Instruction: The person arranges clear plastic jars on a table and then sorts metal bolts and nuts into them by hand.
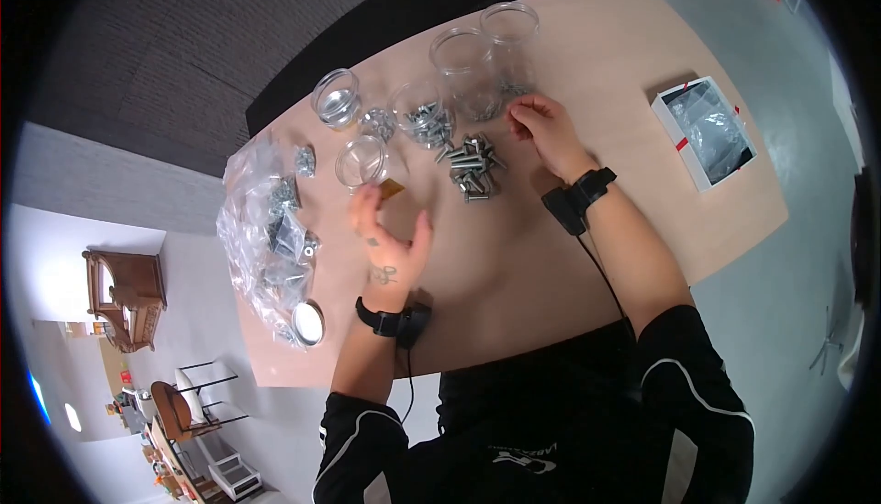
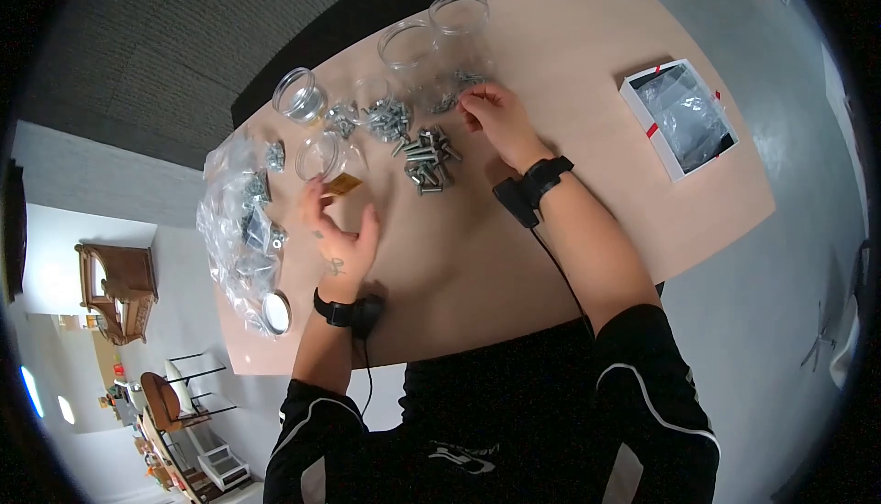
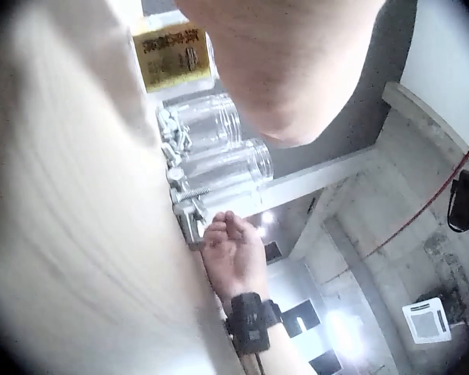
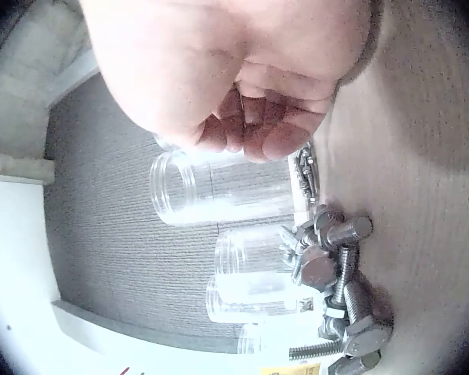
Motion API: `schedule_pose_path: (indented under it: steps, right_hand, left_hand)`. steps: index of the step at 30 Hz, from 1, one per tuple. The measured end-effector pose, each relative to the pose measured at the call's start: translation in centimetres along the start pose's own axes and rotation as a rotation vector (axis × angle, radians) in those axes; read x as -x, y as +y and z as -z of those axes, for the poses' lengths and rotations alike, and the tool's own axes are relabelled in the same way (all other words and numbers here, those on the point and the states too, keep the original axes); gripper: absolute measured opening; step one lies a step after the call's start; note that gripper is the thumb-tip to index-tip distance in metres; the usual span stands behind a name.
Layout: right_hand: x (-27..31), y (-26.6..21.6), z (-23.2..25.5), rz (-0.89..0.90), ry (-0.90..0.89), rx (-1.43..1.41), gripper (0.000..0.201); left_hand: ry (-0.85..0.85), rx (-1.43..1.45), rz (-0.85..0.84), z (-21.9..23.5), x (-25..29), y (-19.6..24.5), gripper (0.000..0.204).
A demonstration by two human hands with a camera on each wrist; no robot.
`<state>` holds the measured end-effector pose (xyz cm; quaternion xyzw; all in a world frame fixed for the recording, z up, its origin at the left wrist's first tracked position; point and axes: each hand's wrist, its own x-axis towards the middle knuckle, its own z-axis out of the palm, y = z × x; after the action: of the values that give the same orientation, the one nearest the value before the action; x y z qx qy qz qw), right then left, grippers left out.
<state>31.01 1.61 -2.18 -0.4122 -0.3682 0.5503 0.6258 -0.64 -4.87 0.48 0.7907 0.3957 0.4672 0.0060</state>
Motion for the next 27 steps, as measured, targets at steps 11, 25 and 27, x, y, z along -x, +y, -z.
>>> schedule_pose_path:
  steps: [11, 25, 27]
  right_hand:
    - [0.0, 0.2, 0.0, 0.004, 0.003, 0.026, 0.014]
    - [0.1, 0.0, 0.0, -0.007, -0.004, 0.016, 0.013]
    - [0.1, -0.1, 0.0, -0.006, -0.006, 0.016, 0.013]
  left_hand:
    - [-0.292, 0.659, 0.513, -3.5, -0.2, -0.8, 0.085]
    - [0.007, 0.308, 0.737, -5.3, -6.3, -10.9, 0.118]
    - [0.033, 0.131, 0.691, -5.7, -8.1, -11.0, 0.119]
